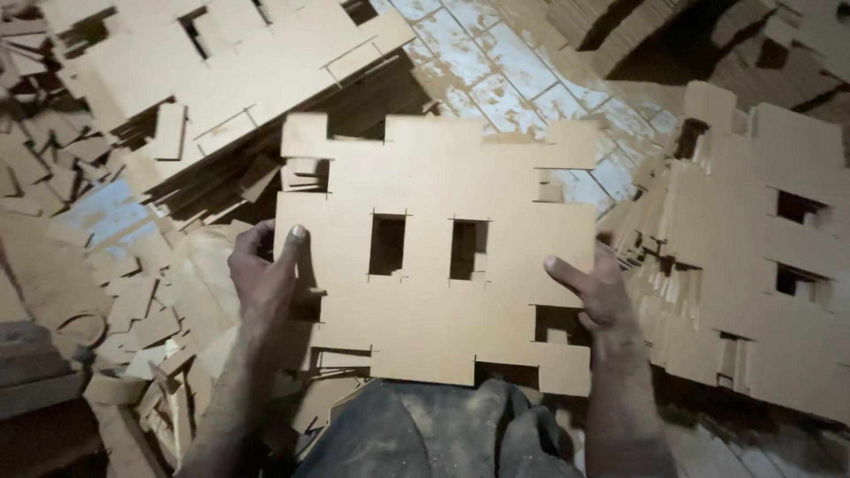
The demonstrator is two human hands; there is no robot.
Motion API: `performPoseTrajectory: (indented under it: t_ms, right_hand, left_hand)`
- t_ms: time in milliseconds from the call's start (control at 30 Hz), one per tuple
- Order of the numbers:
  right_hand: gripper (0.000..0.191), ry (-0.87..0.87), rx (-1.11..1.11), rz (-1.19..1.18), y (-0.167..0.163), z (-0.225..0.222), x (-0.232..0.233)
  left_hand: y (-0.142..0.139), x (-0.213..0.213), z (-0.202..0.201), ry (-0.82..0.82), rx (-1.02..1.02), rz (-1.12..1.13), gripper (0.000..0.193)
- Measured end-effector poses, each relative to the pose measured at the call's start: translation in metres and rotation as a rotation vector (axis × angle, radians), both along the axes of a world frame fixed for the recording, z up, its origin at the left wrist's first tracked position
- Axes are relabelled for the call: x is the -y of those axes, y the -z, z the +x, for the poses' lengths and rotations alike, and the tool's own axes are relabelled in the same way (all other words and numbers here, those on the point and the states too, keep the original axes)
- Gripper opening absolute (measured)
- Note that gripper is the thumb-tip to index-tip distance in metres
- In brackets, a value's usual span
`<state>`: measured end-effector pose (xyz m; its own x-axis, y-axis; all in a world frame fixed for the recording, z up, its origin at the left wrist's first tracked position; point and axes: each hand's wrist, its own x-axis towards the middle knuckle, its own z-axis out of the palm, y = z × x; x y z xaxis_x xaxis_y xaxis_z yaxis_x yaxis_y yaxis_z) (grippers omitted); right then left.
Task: The person sits on the floor and repeatedly picks up pre-cut mat board pieces with rectangular cutouts, flips them over, and places them into a stack. The person handles the pieces one at a time, inspecting each before stacking.
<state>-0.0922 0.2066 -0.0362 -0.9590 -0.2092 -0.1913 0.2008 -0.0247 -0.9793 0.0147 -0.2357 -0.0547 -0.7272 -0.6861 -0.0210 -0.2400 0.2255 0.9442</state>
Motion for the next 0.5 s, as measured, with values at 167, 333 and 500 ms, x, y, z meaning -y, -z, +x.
performPoseTrajectory:
  t_ms: [167, 333, 500]
  right_hand:
    - [0.043, 0.015, -0.087, -0.07, -0.011, 0.001, -0.004]
    - [0.045, 0.128, -0.343, -0.029, -0.026, 0.002, 0.01]
    - [0.029, 0.236, -0.356, -0.242, -0.029, 0.001, 0.014]
  left_hand:
    - [-0.016, 0.021, 0.009, 0.086, -0.287, 0.036, 0.032]
    - [-0.036, 0.044, 0.019, 0.25, -0.384, 0.273, 0.036]
    - [-0.048, 0.04, 0.028, 0.384, -0.302, 0.295, 0.036]
